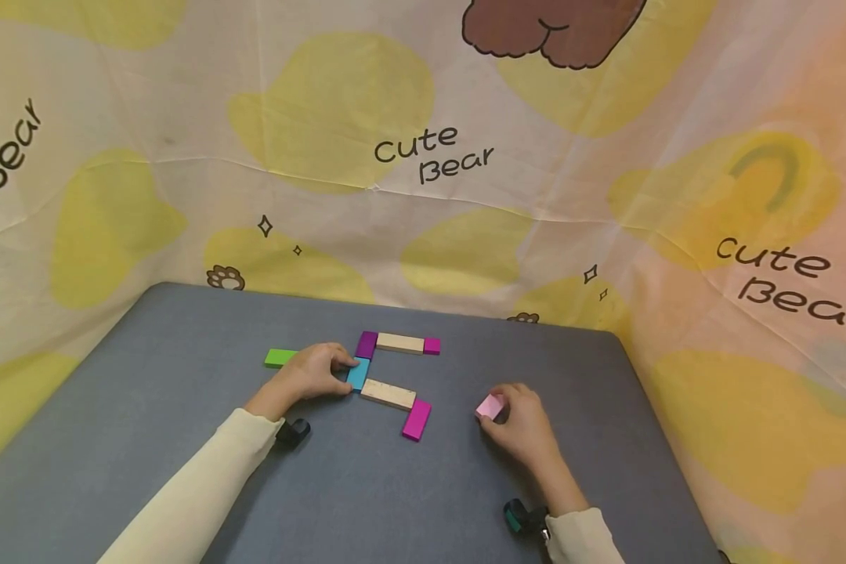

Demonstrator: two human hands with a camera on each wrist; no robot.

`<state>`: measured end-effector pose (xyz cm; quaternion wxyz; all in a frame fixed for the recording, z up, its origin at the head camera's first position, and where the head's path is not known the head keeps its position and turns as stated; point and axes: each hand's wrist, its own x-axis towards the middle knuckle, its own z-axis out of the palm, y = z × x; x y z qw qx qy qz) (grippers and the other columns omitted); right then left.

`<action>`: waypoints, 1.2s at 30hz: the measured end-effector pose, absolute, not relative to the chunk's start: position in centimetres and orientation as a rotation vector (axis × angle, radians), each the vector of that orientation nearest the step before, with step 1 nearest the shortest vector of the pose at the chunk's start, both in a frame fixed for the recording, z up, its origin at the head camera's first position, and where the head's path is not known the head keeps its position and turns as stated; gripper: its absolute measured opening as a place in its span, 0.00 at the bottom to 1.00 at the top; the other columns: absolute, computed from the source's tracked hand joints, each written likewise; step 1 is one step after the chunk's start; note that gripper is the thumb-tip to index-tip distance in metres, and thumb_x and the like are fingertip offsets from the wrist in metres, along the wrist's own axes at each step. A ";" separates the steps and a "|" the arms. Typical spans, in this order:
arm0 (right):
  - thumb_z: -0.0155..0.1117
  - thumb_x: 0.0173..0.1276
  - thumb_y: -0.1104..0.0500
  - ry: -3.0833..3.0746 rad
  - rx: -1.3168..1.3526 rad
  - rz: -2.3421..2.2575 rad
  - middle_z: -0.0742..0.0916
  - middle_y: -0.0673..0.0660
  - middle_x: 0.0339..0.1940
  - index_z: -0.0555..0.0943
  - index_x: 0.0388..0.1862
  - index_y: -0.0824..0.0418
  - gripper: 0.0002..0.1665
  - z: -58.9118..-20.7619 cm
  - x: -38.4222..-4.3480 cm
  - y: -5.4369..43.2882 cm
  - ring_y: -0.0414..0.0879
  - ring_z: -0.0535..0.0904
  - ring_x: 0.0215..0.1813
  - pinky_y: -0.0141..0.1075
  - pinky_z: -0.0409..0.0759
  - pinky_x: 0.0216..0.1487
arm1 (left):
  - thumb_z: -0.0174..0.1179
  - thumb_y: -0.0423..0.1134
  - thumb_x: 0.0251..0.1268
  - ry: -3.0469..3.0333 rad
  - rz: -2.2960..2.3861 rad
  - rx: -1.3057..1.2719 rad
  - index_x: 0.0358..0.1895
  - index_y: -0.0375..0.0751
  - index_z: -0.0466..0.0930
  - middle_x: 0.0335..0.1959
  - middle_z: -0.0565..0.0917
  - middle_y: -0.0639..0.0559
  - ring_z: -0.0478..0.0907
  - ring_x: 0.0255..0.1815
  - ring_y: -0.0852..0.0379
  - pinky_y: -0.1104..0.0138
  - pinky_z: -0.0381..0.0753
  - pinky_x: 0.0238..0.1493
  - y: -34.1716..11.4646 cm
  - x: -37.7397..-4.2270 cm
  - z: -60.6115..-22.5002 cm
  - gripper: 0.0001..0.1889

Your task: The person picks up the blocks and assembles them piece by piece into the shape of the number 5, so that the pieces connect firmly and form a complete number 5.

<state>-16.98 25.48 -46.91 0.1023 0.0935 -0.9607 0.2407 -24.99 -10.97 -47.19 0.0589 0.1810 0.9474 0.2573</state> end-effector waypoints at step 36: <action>0.79 0.43 0.54 -2.789 0.571 0.781 0.85 0.50 0.41 0.84 0.42 0.57 0.24 -47.4 -14.8 18.9 0.45 0.77 0.47 0.42 0.77 0.47 | 0.74 0.45 0.46 2.863 0.803 0.566 0.51 0.47 0.86 0.47 0.83 0.54 0.79 0.47 0.56 0.59 0.79 0.49 -11.1 -24.9 -47.2 0.24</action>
